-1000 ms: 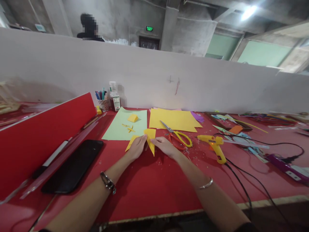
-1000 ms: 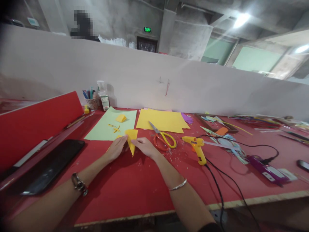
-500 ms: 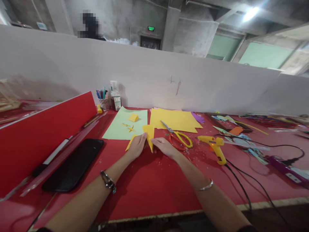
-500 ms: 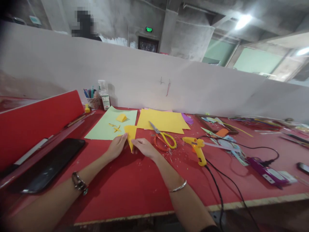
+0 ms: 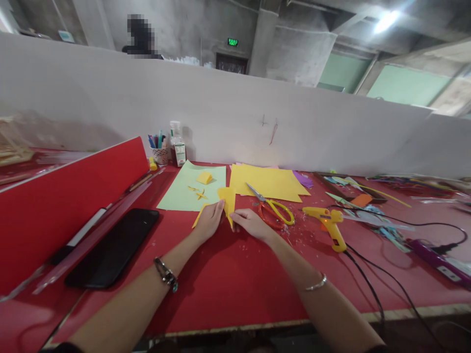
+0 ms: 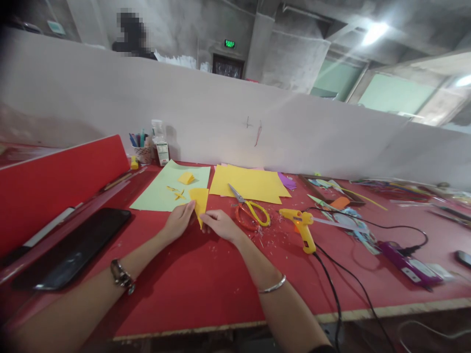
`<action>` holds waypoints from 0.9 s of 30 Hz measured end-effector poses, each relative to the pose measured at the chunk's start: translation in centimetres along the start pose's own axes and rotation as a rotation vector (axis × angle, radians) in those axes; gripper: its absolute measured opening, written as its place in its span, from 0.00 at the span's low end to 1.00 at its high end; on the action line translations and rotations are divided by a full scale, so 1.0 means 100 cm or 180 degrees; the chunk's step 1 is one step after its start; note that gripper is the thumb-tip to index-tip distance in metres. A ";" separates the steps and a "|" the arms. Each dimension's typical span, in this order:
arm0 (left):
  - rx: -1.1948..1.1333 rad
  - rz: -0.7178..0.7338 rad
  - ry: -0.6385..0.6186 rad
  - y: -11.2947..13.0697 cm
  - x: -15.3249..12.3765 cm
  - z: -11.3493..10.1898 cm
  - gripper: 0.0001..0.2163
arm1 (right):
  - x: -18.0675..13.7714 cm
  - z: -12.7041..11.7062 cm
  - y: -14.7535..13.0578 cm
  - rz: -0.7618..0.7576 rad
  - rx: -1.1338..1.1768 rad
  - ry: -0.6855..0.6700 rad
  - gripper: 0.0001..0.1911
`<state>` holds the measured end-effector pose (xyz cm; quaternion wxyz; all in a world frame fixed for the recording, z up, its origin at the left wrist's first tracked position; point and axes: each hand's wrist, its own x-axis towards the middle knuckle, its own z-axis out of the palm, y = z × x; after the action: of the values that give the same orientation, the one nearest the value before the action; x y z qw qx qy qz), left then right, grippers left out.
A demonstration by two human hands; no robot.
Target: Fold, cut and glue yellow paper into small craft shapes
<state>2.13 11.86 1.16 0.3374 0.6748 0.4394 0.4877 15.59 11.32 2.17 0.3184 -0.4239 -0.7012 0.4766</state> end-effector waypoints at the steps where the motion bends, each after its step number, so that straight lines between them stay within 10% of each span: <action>1: -0.0004 -0.0033 0.0015 0.000 0.000 0.000 0.19 | -0.001 0.001 -0.001 -0.0009 0.0028 -0.0064 0.20; 27: 0.0107 0.0087 0.0120 -0.004 0.003 0.000 0.22 | -0.001 0.000 -0.001 -0.0105 -0.0293 -0.0223 0.07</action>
<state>2.05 12.27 0.89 0.3109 0.6770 0.4445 0.4975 15.63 11.22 2.29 0.2817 -0.4095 -0.7400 0.4531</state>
